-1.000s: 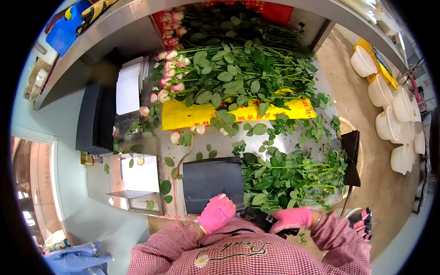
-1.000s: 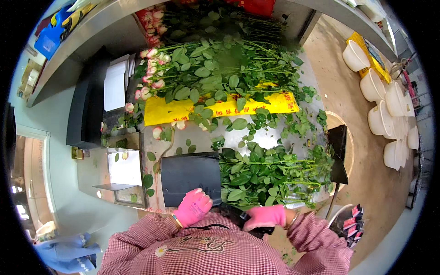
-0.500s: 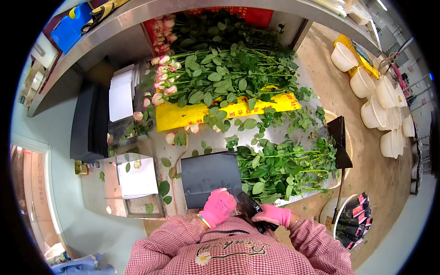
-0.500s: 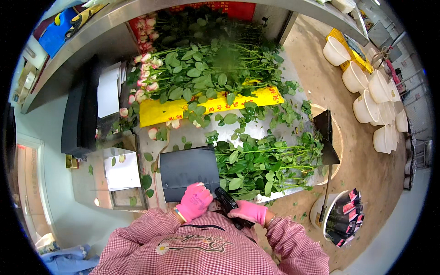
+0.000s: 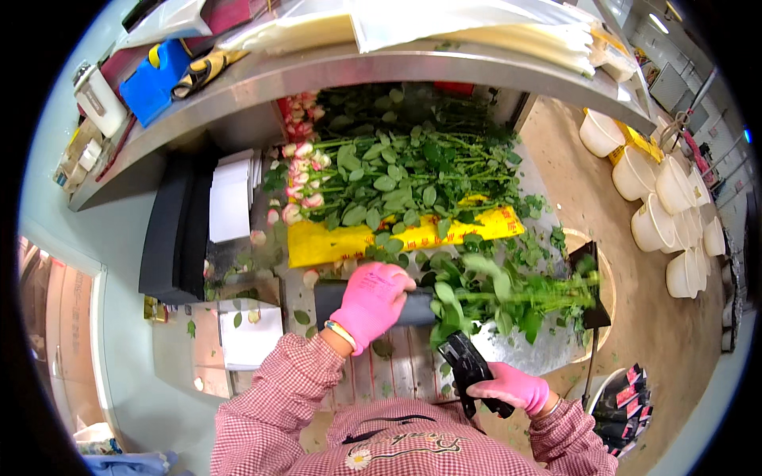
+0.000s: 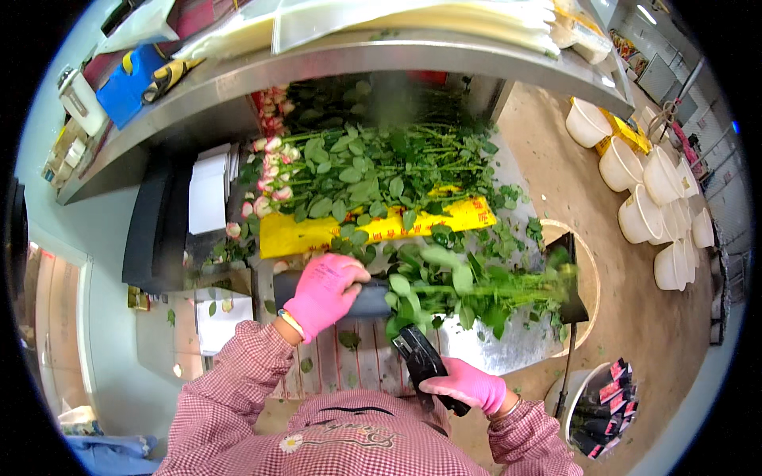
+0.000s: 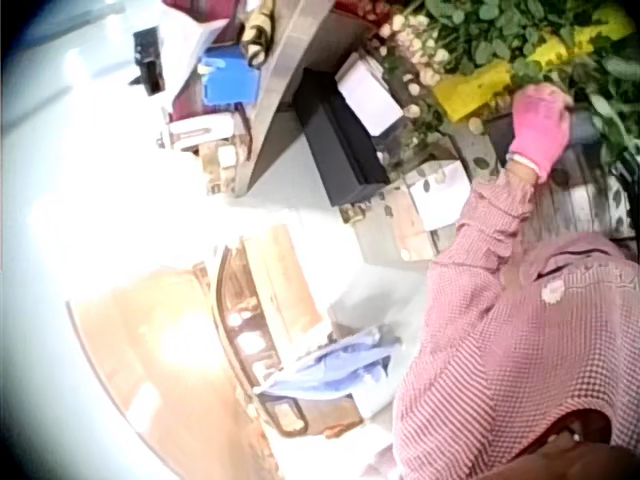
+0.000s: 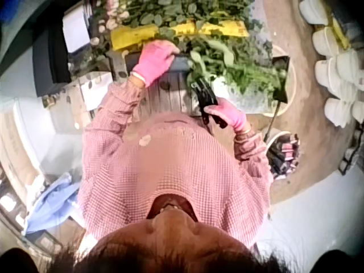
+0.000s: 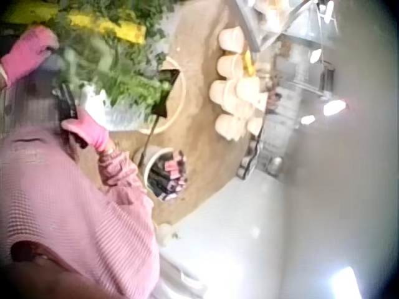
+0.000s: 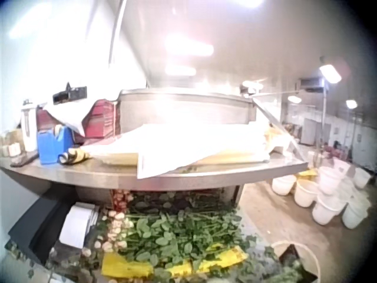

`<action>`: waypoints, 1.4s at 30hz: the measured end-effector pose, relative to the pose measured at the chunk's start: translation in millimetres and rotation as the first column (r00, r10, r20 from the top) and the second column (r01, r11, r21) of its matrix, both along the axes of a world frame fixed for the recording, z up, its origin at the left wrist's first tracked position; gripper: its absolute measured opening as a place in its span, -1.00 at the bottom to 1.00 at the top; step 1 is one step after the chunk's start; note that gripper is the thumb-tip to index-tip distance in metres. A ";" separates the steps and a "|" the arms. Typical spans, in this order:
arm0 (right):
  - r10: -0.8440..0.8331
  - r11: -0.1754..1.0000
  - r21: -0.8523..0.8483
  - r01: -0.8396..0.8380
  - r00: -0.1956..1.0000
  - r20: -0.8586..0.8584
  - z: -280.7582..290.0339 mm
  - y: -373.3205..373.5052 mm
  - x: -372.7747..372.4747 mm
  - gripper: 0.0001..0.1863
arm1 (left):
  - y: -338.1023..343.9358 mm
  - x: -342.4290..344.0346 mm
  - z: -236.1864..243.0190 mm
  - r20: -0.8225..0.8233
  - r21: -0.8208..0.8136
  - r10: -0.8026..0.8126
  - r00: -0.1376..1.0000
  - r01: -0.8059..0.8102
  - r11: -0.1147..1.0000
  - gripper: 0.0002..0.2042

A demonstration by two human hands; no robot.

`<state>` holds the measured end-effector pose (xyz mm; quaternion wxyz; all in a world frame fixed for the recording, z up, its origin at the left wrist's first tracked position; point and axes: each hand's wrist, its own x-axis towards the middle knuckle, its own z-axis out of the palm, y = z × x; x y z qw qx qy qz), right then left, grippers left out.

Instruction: The person trims rose stems using shears and places them into small black boxes. They repeatedly pick up roses, cut the stems, and arrange the flowers in the boxes on a stainless steel workbench.

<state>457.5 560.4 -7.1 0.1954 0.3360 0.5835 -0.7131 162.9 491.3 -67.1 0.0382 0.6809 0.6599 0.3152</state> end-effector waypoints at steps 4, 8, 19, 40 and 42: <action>-0.030 0.996 0.075 0.042 0.987 -0.156 -5.2 14.1 -17.0 -0.58 | 9.7 -11.1 11.2 -0.202 0.149 -0.009 0.979 0.040 0.988 -0.71; 0.125 0.972 0.229 -0.042 0.924 -0.361 -37.5 35.7 -34.4 -0.57 | 12.8 -11.6 -7.0 -0.210 -0.133 -0.014 0.978 -0.014 0.991 -0.68; 0.076 0.868 0.486 -0.102 0.994 0.072 -71.4 11.8 -54.2 -0.47 | -15.7 24.2 -22.5 -0.225 0.048 -0.143 0.964 0.157 0.986 -0.91; -0.227 0.936 0.167 0.309 0.895 -0.385 31.4 -79.2 -89.7 -0.29 | -329.0 -179.4 48.1 0.730 -0.214 0.641 0.239 -0.810 0.546 -0.51; -0.353 0.907 0.126 0.401 0.889 -0.291 -2.0 -52.1 -49.2 -0.49 | -420.3 -242.9 -9.7 0.565 -0.120 0.789 0.240 -0.923 0.367 -0.40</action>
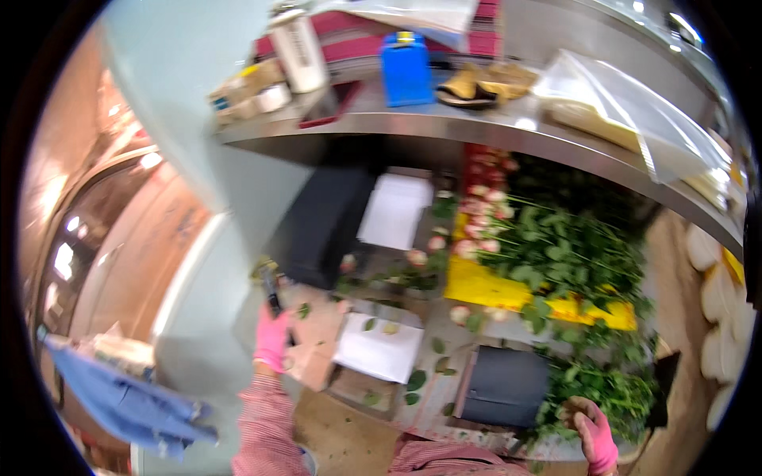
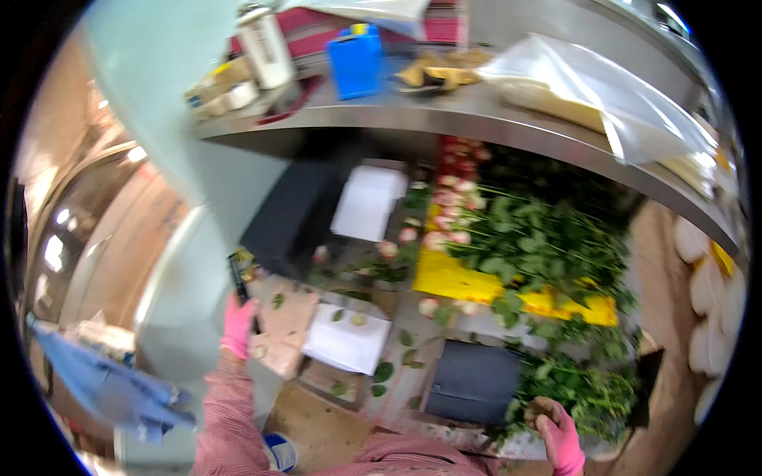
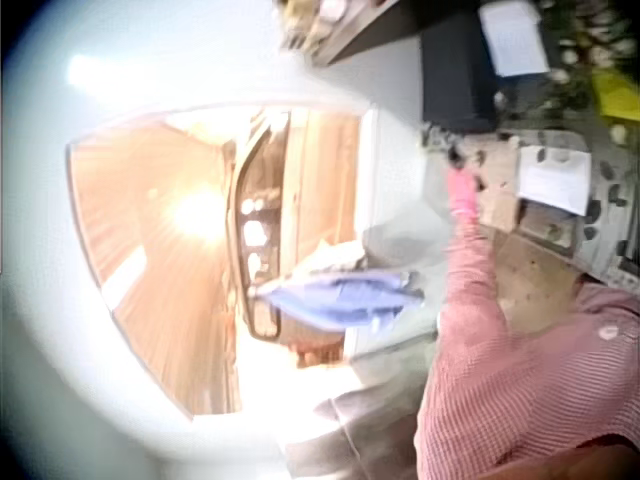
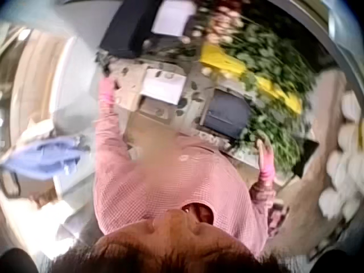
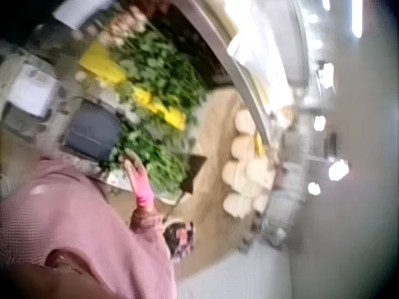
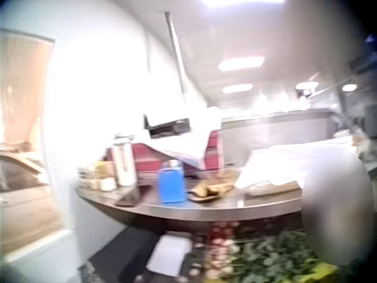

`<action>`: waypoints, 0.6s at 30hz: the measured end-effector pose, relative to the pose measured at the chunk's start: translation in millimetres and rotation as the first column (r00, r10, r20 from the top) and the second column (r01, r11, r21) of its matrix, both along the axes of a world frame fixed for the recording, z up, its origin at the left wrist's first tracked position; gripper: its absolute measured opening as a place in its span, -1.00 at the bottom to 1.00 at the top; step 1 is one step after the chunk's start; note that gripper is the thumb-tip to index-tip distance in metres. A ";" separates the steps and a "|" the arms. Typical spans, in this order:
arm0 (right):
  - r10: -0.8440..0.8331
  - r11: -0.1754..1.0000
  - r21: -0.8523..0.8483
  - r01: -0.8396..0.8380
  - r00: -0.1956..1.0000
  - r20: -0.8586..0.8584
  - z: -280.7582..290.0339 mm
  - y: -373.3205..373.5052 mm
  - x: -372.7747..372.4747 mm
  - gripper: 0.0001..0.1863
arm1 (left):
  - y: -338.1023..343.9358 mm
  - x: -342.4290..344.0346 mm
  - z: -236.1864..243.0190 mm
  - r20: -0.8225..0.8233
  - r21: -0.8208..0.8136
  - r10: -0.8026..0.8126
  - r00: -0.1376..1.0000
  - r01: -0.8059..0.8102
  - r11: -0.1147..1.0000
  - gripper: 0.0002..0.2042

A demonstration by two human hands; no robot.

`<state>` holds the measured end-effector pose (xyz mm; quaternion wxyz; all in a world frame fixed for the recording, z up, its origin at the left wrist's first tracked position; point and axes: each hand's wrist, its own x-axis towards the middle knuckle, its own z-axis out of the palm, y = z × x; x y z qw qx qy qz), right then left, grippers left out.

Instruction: The person trims rose stems using shears and places them into small black boxes. They repeatedly pick up roses, cut the stems, and arrange the flowers in the boxes on a stainless steel workbench.

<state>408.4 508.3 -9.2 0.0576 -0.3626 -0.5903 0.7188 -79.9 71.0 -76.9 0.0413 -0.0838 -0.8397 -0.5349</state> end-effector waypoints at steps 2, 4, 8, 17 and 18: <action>-0.040 0.999 -0.003 0.042 0.962 0.269 -2.6 7.9 29.2 -0.63 | -4.9 -23.1 -48.4 0.260 -0.219 0.113 0.959 -0.056 0.974 -0.43; 0.187 0.840 0.418 -0.347 0.907 0.377 -55.0 36.0 81.4 -0.59 | -32.4 -34.6 -111.7 0.340 -0.469 0.190 0.921 -0.009 0.883 -0.49; -0.233 0.965 -0.004 0.262 0.868 0.439 -90.5 61.2 121.8 -0.52 | -104.9 -38.5 -176.2 0.280 -0.537 0.042 0.959 0.120 0.835 -0.36; -0.771 0.504 -0.310 0.806 0.582 0.260 -168.1 79.7 213.0 -0.30 | 328.2 97.1 107.0 -0.240 0.068 -0.362 0.901 0.388 0.919 -0.62; -0.811 0.446 -0.286 0.848 0.518 0.270 -164.4 89.2 188.8 -0.52 | 377.7 133.8 94.4 -0.174 -0.055 -0.674 0.718 0.676 0.734 -0.63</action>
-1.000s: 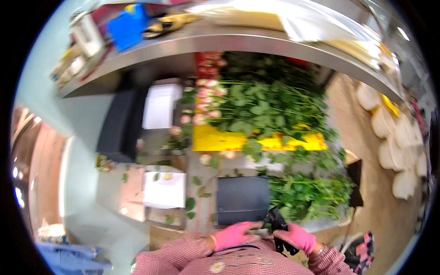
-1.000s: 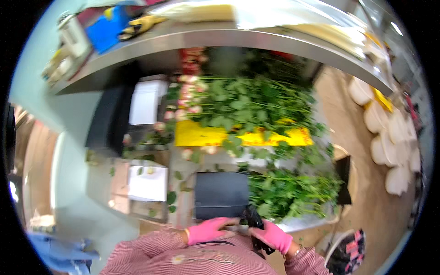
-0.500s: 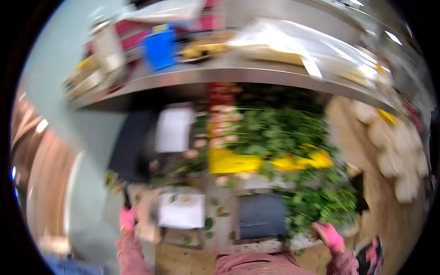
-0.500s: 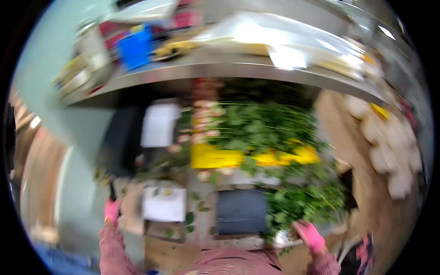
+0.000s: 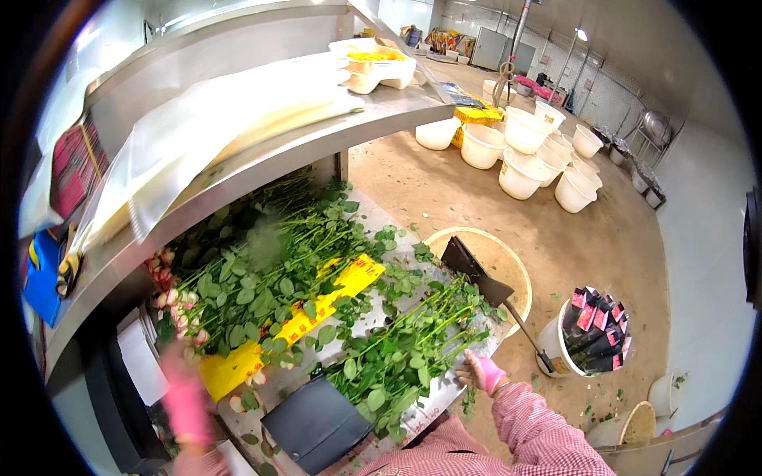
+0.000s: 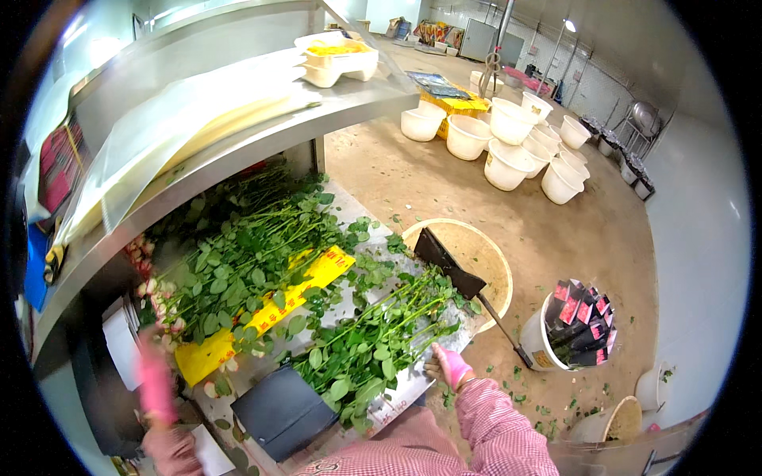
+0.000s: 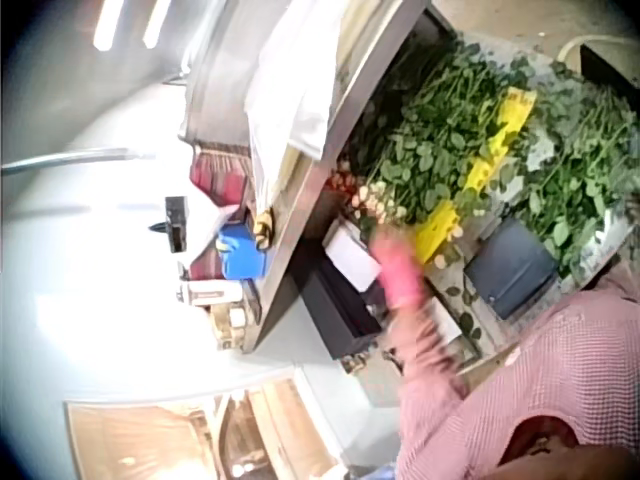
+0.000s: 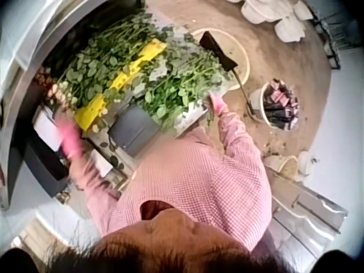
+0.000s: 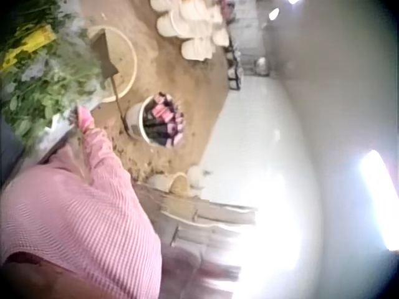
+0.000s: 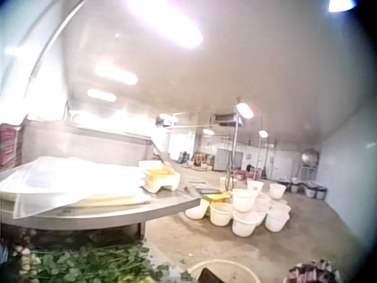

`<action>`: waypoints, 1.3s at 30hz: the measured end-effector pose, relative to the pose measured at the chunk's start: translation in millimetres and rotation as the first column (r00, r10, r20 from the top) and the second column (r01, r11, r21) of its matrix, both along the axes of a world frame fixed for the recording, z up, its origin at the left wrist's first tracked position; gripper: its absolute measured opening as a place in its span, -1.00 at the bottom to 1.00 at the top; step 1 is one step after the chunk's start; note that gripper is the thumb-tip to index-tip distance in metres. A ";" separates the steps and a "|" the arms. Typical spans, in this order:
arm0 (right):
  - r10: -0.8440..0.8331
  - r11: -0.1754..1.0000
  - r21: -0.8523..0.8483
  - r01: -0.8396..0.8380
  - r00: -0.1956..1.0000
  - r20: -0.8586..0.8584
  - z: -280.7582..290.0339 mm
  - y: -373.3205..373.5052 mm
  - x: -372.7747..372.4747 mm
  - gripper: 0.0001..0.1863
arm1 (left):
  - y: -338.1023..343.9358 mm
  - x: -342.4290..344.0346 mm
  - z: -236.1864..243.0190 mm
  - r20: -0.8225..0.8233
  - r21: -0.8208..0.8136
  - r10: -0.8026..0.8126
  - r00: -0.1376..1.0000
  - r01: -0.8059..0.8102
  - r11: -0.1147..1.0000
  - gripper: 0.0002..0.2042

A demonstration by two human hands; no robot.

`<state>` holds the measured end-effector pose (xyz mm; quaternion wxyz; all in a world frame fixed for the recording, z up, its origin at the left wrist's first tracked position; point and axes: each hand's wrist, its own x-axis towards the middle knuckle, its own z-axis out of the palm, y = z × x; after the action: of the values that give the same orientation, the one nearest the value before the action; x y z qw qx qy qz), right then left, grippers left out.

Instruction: The person trims rose stems using shears and places them into small black boxes. They repeatedly pick up roses, cut the stems, and arrange the flowers in the boxes on a stainless steel workbench.

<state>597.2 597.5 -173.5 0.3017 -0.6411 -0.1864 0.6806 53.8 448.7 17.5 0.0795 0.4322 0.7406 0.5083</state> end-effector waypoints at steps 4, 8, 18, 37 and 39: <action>0.012 0.995 0.096 -0.018 0.998 0.067 -45.7 33.5 -5.1 -0.42 | 205.9 212.5 -101.0 0.117 -0.247 -0.644 0.756 0.650 0.719 -0.64; 0.303 0.424 0.432 -0.796 0.575 0.760 -131.5 49.6 5.8 -0.36 | 262.0 317.9 -193.1 0.125 -0.700 -0.667 0.735 0.542 0.466 -0.43; 0.526 0.850 0.113 -0.514 0.836 -0.154 -51.2 104.3 -12.4 -0.42 | 233.1 391.4 -192.8 -0.189 -0.930 -0.639 0.746 0.072 0.360 -0.69; 0.881 0.464 -0.443 -0.767 0.348 0.322 247.5 74.8 293.9 -0.34 | 185.2 464.7 -58.3 -0.111 -0.619 -0.939 0.327 0.716 0.323 -0.76; 0.907 0.355 -0.424 -0.833 0.198 0.371 329.5 97.4 318.7 -0.38 | 203.8 470.9 -90.6 -0.097 -0.625 -0.915 0.393 0.691 0.363 -0.77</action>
<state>915.9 695.0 155.9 -0.2464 -0.6044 -0.5484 0.5227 524.7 652.5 -73.1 0.2652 0.8098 0.5170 0.0815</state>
